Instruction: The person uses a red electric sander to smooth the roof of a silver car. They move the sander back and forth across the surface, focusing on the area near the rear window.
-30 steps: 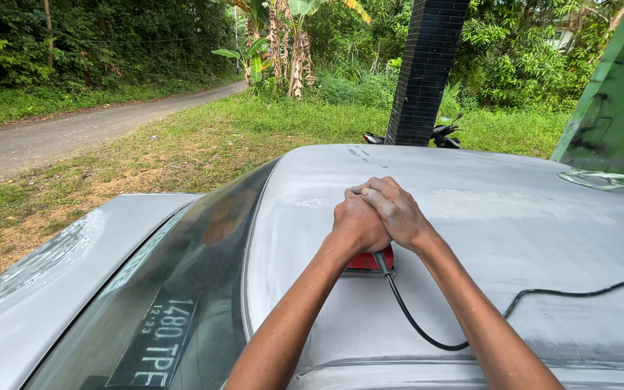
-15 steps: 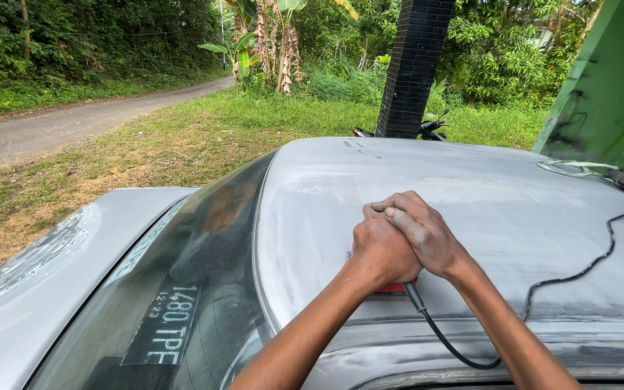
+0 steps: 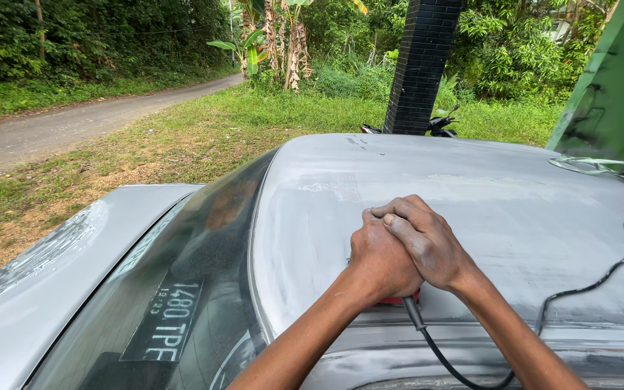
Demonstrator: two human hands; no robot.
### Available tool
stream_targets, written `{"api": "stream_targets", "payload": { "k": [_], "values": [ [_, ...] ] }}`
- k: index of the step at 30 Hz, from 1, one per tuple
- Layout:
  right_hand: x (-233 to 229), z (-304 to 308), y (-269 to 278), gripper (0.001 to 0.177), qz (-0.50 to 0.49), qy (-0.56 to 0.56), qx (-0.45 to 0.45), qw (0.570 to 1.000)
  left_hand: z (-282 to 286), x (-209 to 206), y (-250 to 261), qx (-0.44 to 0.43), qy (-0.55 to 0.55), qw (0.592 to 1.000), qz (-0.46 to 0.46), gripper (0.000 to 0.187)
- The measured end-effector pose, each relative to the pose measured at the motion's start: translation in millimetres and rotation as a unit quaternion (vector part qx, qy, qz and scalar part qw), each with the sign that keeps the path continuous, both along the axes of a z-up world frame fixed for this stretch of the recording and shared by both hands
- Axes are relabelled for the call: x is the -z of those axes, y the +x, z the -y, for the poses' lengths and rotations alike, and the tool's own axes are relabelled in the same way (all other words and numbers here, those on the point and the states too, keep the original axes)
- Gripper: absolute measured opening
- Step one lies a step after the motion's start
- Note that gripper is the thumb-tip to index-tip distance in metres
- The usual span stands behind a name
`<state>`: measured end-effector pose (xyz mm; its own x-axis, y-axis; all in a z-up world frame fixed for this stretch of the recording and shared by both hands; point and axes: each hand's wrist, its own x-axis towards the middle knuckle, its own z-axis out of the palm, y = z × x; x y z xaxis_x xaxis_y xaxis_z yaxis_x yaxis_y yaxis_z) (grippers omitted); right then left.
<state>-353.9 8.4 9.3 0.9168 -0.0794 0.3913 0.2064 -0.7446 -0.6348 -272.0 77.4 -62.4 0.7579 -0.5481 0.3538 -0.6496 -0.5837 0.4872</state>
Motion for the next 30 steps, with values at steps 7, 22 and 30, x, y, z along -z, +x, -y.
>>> {"api": "stream_targets", "payload": {
  "k": [7,22,30],
  "values": [
    [-2.1,33.3,66.1,0.035,-0.016,0.003,-0.020,1.000,15.5,-33.1,46.5,-0.022,0.003,1.000,0.016,0.069],
    [-0.4,86.9,195.9,0.039,-0.021,0.011,-0.010,1.000,57.6,-58.8,145.9,-0.029,0.024,0.999,-0.002,0.070],
    [3.3,108.4,265.7,0.040,-0.020,0.023,0.009,1.000,72.9,-65.1,203.4,-0.015,0.006,1.000,-0.019,0.071]
  ]
}}
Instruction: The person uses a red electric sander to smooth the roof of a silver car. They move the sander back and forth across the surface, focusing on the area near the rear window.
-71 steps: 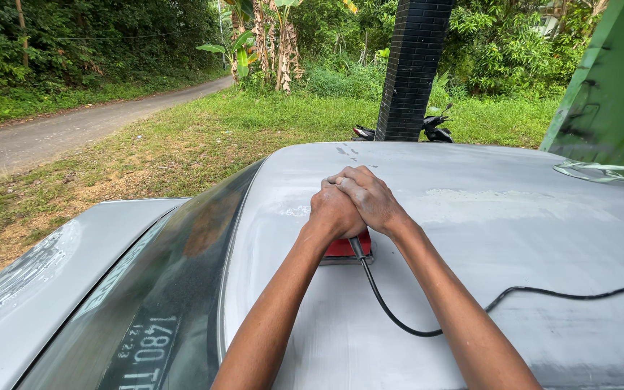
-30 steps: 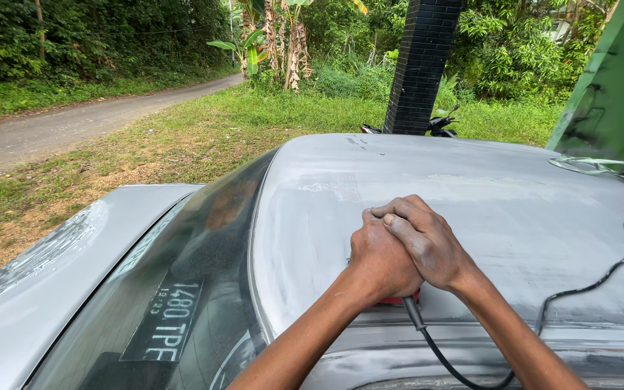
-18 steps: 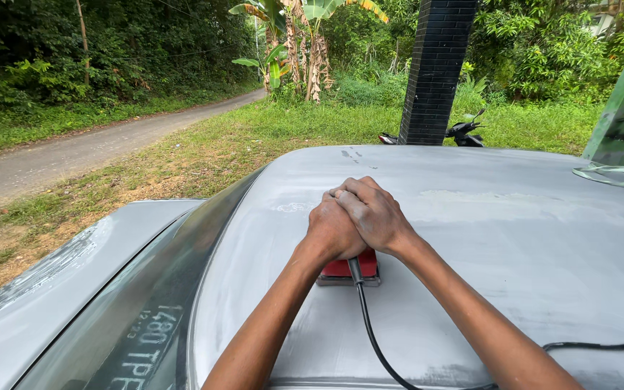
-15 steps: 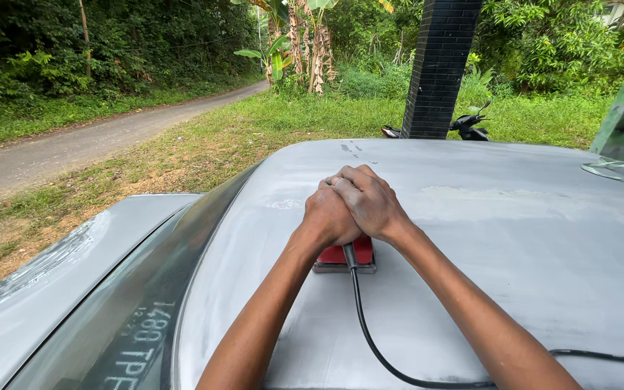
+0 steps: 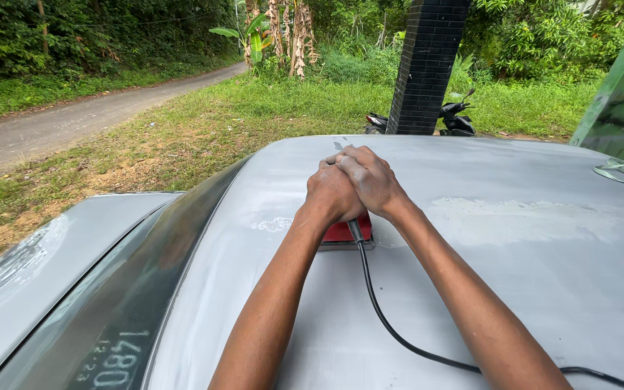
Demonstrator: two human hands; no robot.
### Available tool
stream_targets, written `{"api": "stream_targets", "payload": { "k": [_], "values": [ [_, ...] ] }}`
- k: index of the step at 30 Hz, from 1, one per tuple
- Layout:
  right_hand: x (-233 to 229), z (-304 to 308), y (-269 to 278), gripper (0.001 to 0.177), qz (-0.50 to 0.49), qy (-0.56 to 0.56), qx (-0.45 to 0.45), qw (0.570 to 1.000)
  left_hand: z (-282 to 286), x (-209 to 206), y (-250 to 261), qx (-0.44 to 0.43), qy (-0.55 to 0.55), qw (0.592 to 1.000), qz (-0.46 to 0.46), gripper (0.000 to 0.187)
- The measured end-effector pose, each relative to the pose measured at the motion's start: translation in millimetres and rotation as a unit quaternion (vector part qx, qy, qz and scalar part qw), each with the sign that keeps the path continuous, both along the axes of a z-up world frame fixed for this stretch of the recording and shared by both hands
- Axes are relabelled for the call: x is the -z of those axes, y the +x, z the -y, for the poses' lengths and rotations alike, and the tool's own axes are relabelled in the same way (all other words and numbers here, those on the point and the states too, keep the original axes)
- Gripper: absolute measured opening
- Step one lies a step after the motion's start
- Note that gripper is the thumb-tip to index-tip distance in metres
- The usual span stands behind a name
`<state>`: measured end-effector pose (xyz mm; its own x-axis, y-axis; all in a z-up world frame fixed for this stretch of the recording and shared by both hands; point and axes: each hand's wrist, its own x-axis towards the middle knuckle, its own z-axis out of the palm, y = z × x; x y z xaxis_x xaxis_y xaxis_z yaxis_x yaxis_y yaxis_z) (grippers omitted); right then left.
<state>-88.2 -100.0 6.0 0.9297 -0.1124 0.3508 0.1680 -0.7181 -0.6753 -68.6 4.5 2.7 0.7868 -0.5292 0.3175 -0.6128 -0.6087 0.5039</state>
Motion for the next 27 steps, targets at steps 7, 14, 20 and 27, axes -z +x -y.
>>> {"api": "stream_targets", "payload": {
  "k": [7,14,20,27],
  "values": [
    [-2.1,7.6,38.6,0.037,0.018,0.013,0.005,1.000,21.7,2.5,53.8,-0.008,-0.003,1.000,-0.005,0.071],
    [-1.6,24.8,55.8,0.036,0.092,-0.007,-0.015,0.996,42.6,0.4,73.9,-0.012,-0.017,1.000,0.020,0.066],
    [-0.9,28.6,54.3,0.035,0.074,-0.007,0.006,0.997,47.1,-0.1,74.3,-0.015,-0.020,1.000,0.015,0.069],
    [-0.3,27.3,47.3,0.033,0.081,-0.022,-0.011,0.996,41.1,4.1,68.1,-0.010,-0.013,1.000,0.017,0.070]
  ]
}}
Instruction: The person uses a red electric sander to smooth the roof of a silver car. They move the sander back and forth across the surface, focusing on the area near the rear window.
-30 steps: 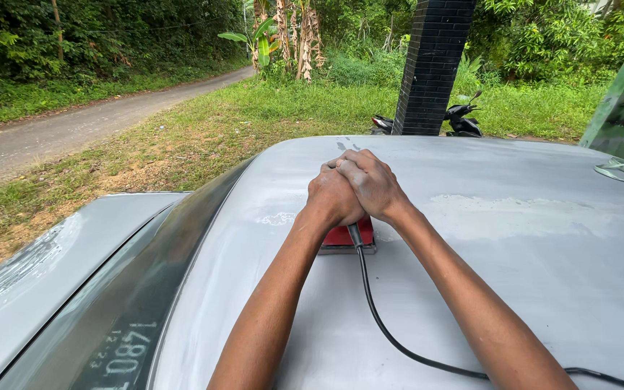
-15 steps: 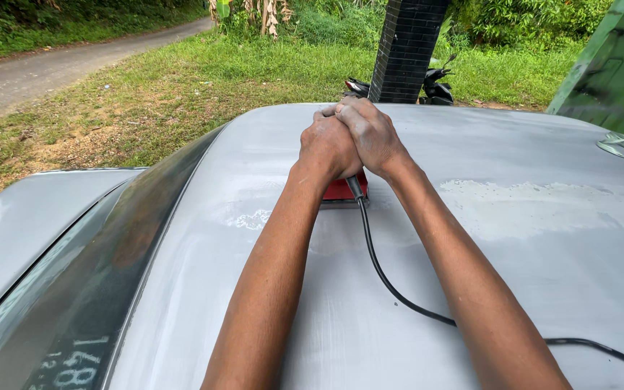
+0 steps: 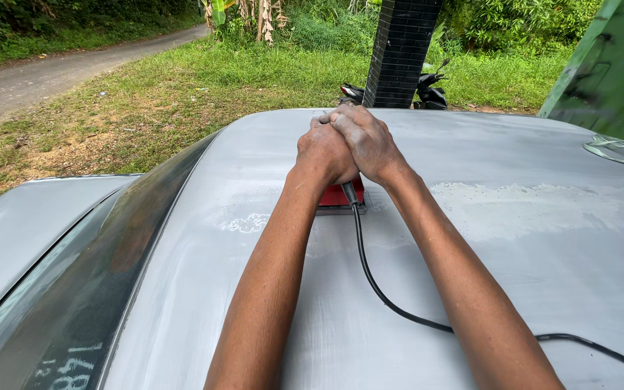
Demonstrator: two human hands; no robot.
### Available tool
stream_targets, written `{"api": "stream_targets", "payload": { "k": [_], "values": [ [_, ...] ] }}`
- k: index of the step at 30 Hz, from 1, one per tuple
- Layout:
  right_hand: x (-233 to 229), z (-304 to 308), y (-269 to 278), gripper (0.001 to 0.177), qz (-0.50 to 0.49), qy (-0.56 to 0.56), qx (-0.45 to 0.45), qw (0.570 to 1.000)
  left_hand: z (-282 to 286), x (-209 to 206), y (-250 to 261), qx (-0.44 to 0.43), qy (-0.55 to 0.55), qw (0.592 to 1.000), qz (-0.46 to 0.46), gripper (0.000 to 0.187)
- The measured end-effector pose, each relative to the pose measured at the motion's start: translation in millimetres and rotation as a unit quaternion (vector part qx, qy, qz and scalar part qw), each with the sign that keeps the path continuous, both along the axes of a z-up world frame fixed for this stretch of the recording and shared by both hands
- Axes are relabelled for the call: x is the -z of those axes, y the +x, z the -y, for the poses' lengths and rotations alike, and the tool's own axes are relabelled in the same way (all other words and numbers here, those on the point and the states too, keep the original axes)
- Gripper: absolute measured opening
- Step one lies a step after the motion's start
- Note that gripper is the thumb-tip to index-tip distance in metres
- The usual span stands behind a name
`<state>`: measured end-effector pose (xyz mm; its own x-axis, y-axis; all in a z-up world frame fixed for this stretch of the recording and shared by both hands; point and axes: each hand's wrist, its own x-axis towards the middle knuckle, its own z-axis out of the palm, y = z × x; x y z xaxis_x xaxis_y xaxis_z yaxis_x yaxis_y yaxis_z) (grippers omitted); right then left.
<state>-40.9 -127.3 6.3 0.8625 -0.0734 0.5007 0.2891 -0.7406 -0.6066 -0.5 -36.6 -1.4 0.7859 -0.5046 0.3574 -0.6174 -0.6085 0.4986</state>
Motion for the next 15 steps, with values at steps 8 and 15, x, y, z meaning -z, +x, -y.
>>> {"api": "stream_targets", "payload": {
  "k": [8,15],
  "values": [
    [1.2,-4.6,-6.5,0.034,-0.004,0.022,0.000,1.000,-6.0,-3.6,-9.8,0.008,0.003,1.000,-0.003,0.070],
    [-0.6,-7.2,-12.6,0.035,-0.006,0.015,-0.001,1.000,-10.1,-7.2,-21.4,0.003,0.007,1.000,0.004,0.067]
  ]
}}
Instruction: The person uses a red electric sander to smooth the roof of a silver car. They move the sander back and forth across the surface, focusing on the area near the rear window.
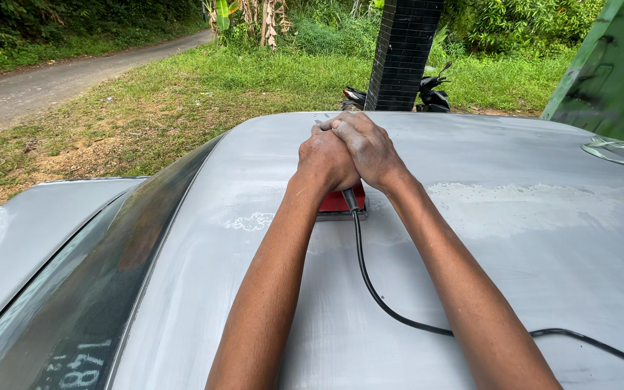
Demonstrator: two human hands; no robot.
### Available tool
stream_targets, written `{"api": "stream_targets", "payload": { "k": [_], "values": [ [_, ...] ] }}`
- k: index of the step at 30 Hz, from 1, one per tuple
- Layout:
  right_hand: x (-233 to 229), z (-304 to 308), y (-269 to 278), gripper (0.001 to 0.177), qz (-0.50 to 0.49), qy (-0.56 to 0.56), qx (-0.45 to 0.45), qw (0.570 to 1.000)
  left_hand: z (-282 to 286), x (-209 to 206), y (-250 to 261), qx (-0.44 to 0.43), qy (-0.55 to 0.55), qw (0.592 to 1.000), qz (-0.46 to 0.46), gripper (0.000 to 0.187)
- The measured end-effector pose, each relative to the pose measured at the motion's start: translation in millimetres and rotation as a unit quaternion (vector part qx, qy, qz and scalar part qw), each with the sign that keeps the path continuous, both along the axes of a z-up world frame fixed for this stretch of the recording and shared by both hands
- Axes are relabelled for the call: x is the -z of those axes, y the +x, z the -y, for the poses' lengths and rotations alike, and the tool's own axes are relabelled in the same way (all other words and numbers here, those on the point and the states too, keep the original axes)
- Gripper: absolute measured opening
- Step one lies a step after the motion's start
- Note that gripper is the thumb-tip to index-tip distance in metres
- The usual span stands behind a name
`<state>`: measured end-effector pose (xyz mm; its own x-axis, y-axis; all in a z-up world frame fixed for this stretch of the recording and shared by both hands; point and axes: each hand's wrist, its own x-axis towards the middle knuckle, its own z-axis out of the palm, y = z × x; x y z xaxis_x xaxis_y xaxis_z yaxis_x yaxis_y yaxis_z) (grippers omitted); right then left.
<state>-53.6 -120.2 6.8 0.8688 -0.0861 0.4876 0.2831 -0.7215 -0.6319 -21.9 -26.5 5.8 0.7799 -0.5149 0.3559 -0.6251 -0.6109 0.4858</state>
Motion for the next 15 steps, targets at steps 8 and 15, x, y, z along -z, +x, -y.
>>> {"api": "stream_targets", "payload": {
  "k": [8,15],
  "values": [
    [-4.5,-5.1,-13.8,0.036,-0.011,0.000,0.009,1.000,5.4,4.2,1.7,-0.010,0.001,1.000,-0.010,0.064],
    [-2.7,-6.6,-20.9,0.036,-0.032,0.004,0.015,0.999,1.4,10.6,-5.1,0.009,0.012,0.999,0.037,0.059]
  ]
}}
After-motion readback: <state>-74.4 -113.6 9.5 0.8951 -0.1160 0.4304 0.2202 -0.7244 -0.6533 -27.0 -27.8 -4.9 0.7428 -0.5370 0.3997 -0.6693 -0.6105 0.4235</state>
